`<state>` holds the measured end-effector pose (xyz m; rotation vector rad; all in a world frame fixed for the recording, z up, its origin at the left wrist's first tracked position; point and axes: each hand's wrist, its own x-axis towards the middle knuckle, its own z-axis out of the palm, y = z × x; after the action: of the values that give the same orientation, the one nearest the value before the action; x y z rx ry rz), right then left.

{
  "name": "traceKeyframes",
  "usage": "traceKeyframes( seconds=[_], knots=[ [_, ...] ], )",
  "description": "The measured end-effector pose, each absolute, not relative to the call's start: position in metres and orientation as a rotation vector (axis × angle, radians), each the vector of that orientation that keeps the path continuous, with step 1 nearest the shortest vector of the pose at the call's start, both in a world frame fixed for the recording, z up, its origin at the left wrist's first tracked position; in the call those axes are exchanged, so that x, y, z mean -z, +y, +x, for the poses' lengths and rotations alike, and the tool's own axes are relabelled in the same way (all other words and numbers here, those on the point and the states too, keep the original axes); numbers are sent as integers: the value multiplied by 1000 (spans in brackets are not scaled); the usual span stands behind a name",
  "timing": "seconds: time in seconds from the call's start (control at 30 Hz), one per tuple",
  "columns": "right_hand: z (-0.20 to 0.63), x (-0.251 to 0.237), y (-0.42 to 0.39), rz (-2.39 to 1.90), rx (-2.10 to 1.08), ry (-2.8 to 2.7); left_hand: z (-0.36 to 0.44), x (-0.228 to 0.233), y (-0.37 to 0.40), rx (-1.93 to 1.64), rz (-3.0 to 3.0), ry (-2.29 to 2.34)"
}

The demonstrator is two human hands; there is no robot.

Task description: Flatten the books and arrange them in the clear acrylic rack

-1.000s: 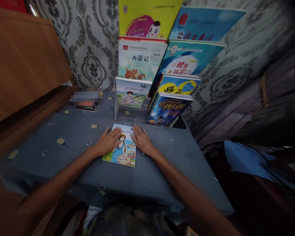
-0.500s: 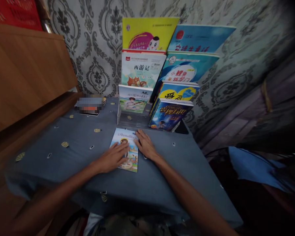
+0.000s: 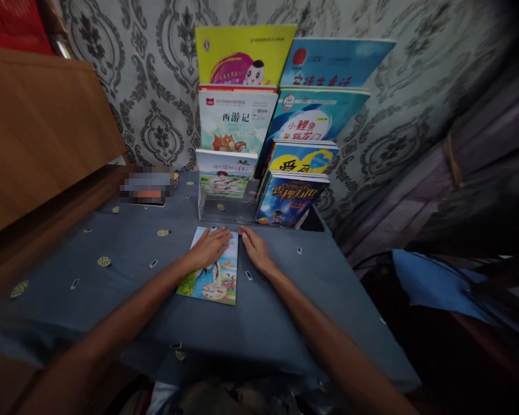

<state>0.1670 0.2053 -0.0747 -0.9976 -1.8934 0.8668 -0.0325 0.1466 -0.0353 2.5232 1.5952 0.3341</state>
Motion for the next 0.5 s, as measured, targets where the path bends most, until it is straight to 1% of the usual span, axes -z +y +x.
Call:
traceKeyframes(
  seconds=[0.2,0.5],
  knots=[
    [167,72,203,-1010,-877,-1898,-16,25,151,-276,2567,1514],
    [166,63,199,-1061,-791,-2013,-19,23,102,-283,2669,1309]
  ],
)
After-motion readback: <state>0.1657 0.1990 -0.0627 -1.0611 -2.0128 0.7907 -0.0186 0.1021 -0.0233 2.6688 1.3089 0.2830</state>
